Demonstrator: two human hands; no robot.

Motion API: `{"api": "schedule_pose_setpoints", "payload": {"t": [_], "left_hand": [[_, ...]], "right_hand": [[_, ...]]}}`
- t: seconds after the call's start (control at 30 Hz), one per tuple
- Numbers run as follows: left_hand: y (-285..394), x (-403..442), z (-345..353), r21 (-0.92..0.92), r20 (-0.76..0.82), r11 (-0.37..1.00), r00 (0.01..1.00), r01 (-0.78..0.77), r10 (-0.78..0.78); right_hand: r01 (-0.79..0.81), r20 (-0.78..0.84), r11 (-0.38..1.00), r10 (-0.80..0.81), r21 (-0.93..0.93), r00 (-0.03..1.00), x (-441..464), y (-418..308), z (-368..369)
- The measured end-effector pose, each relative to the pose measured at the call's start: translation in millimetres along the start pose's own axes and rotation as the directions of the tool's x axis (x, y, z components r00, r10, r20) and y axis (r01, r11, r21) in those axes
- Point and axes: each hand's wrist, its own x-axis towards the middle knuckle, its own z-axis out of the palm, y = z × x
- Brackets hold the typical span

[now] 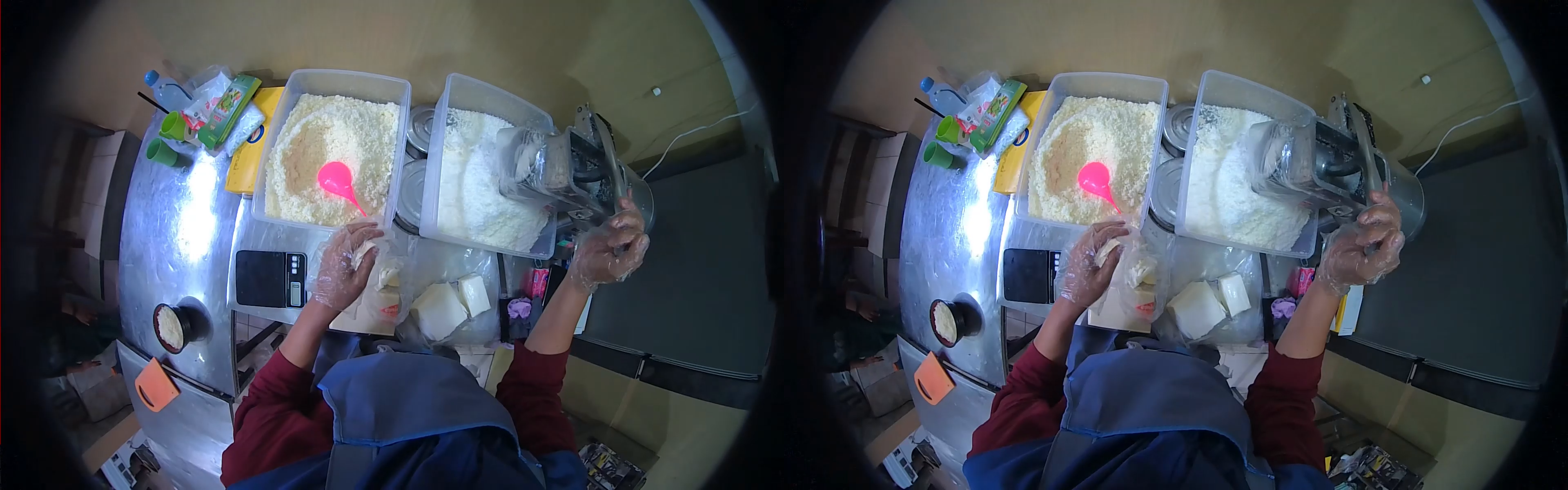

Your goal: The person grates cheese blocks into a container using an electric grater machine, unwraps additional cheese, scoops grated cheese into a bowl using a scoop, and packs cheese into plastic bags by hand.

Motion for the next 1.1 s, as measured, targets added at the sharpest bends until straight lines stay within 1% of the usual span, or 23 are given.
{"api": "schedule_pose_setpoints", "payload": {"t": [0.1, 0.23, 0.3, 0.4, 0.47, 0.53, 0.6, 0.7, 0.77, 0.8, 0.87, 0.93, 1.0, 1.07, 1.1], "left_hand": [[-5, 2, -2, 0.019, -0.015, 1.0, 1.0, -0.023, 0.024], [-8, 4, -8, 0.018, -0.031, 1.0, 0.999, -0.018, 0.019], [-9, 5, -15, 0.026, -0.07, 0.999, 0.997, 0.019, -0.017], [-16, 7, -26, 0.038, -0.129, 0.999, 0.991, 0.029, -0.024], [-24, 7, -33, 0.035, -0.156, 0.999, 0.988, 0.013, -0.008], [-28, 8, -39, 0.091, -0.195, 0.995, 0.981, 0.032, -0.014], [-32, 9, -43, 0.096, -0.214, 0.994, 0.977, 0.042, -0.02], [-40, 10, -47, 0.092, -0.236, 0.995, 0.971, 0.047, -0.024], [-44, 11, -47, 0.086, -0.243, 0.995, 0.97, 0.054, -0.031], [-44, 12, -46, 0.082, -0.244, 0.995, 0.969, 0.055, -0.034], [-44, 12, -44, 0.05, -0.233, 0.997, 0.971, 0.063, -0.05], [-45, 11, -39, 0.037, -0.227, 0.997, 0.972, 0.071, -0.061], [-47, 9, -36, 0.025, -0.224, 0.996, 0.972, 0.08, -0.073], [-48, 9, -36, 0.054, -0.218, 0.996, 0.974, 0.073, -0.06], [-50, 8, -37, 0.056, -0.221, 0.995, 0.973, 0.081, -0.066]], "right_hand": [[0.015, 0.014, 1.0, -0.015, -0.003, 1.0, 2, 0, -1], [0.011, 0.017, 1.0, -0.011, -0.023, 1.0, 2, -1, -2], [0.024, 0.019, 0.999, -0.023, -0.034, 1.0, 3, 1, -3], [0.018, 0.013, 1.0, -0.018, -0.025, 1.0, 2, 1, -5], [-0.017, 0.005, 1.0, 0.016, 0.01, 1.0, 1, -1, -3], [-0.017, 0.005, 1.0, 0.017, 0.016, 1.0, 1, 0, -3], [-0.018, 0.004, 1.0, 0.018, 0.023, 1.0, 4, -1, -3], [-0.03, 0.031, 1.0, 0.03, 0.0, 0.999, 21, -4, -2], [-0.028, 0.077, 0.995, 0.02, 0.101, 0.997, 41, -4, -3], [-0.027, 0.081, 0.995, 0.019, 0.1, 0.997, 51, -3, -3], [-0.009, 0.153, 0.991, -0.012, 0.136, 0.988, 72, 0, -5], [-0.008, 0.178, 0.992, -0.014, 0.125, 0.984, 88, -1, -5], [0.034, 0.201, 0.999, -0.036, 0.016, 0.979, 101, -2, -2], [0.027, 0.23, 0.999, -0.034, 0.033, 0.973, 118, 4, -9], [-0.012, 0.25, 0.998, -0.004, 0.062, 0.968, 126, 4, -9]]}}
